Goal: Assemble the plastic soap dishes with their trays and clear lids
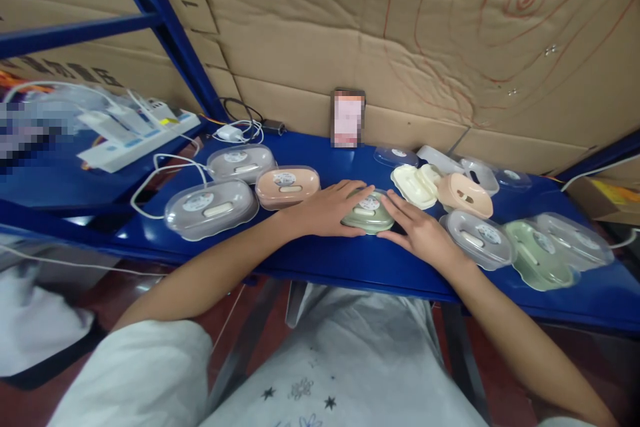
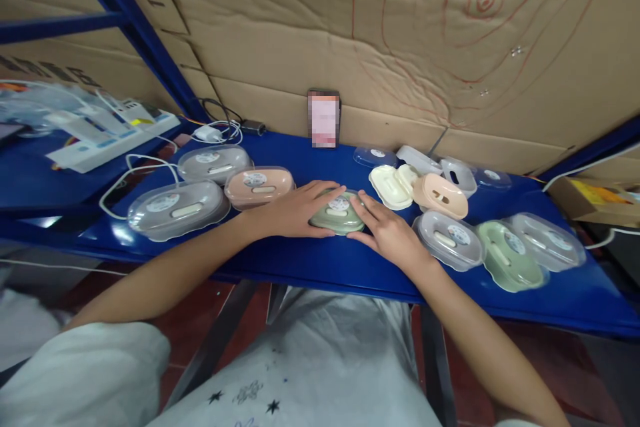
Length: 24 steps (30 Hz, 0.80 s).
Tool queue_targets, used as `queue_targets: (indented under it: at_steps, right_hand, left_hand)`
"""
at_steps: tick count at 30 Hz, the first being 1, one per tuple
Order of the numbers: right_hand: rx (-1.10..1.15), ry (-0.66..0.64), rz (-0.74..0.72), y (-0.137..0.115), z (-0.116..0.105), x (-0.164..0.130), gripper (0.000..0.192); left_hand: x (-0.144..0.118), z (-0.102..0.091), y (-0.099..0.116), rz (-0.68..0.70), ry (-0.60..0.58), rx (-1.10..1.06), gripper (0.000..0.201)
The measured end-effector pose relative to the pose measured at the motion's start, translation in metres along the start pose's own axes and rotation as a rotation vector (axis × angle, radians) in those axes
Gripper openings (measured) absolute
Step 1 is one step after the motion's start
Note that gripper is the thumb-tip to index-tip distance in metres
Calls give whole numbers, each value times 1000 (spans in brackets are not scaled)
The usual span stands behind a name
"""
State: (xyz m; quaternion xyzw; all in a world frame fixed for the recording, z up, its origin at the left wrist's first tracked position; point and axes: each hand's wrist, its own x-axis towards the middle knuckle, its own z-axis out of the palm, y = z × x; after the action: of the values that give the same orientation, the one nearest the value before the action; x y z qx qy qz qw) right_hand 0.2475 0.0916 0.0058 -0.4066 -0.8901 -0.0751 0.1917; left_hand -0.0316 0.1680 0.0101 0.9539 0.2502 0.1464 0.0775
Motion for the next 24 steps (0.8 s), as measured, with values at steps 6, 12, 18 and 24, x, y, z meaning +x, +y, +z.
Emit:
queue_targets:
  at_steps: [6,12,18,24]
  right_hand:
    - [-72,9,4,-2,3,-3,76]
    - [26,-31,49,1,7,-2,74]
    - [109,-35,53,5,13,-2,73]
    - [220,-45,7,4,16,-3,73]
  left_hand:
    - [2,1,1,-1,33,-19,96]
    - [4,1,2,-48,20,-28,97]
    - [5,6,6,-81,52,-64,94]
    - [-2,-2,20,-158,-9,-70,102]
